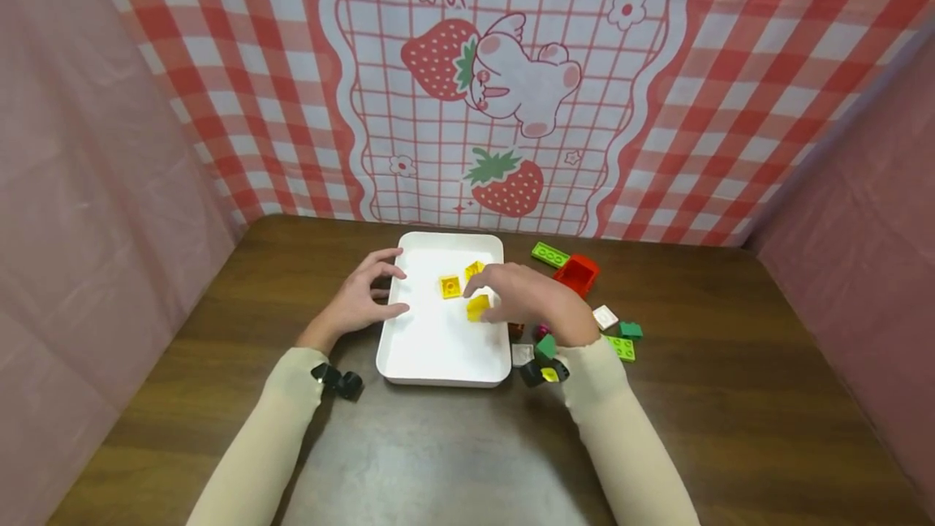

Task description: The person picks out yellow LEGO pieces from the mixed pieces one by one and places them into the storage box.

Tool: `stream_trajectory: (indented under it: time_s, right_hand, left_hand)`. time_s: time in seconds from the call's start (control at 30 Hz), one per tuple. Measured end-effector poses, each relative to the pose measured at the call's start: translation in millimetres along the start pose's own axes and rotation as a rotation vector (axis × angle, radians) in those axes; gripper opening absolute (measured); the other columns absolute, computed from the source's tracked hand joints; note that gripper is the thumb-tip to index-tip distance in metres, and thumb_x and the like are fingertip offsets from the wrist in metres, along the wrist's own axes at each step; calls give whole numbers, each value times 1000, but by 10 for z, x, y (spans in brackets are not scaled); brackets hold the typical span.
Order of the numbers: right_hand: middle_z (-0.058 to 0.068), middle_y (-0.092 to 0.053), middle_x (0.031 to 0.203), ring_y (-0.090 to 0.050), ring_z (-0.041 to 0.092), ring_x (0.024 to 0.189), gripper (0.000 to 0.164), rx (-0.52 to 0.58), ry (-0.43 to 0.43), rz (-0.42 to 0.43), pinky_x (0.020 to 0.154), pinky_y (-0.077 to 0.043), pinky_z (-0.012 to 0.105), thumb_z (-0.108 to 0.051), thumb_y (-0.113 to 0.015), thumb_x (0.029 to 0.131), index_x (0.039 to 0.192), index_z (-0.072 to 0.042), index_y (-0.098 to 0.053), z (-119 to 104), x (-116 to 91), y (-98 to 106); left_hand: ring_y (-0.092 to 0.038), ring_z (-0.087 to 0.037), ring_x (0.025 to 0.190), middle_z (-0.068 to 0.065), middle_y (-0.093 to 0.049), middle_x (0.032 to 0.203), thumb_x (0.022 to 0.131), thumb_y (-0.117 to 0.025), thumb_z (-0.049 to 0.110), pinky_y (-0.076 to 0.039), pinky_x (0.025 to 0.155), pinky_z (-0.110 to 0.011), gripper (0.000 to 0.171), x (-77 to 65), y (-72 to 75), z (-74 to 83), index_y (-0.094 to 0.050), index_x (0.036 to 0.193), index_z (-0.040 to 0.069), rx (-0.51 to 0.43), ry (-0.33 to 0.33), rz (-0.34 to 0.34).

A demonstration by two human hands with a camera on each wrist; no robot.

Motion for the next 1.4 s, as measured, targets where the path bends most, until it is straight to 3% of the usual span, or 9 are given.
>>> stream_trajectory:
  time_s: [0.47, 0.97, 1.4]
  right_hand:
    - [5, -64, 136, -58, 26, 120, 46, -53, 25, 54, 99, -58, 42, -24, -81, 84, 128, -20, -69, 220, -104, 31]
    - [8, -68, 130, -59, 27, 119, 47, -3, 28, 90, 99, -57, 47, -19, -81, 83, 128, -14, -68, 533, -280, 100]
    - [10, -65, 133, -54, 34, 125, 50, 9, -26, 140, 95, -59, 52, -20, -81, 82, 130, -14, -67, 833, -505, 195]
  left_hand:
    - [-41, -41, 136, -22, -32, 158, 78, -82, 2, -53, 98, -62, 44, -11, -7, 34, -61, 114, -11, 3, -3, -1]
    - [-44, -39, 133, -20, -33, 158, 78, -82, 3, -54, 98, -60, 44, -7, 2, 17, -61, 114, -10, 3, 0, 1]
    - [-45, -39, 132, -20, -33, 158, 78, -82, 2, -54, 98, -60, 44, 2, -2, 14, -61, 114, -11, 4, -7, 5]
Point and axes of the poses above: each hand's wrist, its own x-axis towards the middle knuckle, its own y-axis out of the back of the hand, z = x × y, the point moved 4 cm from there along x, towards the middle knuckle
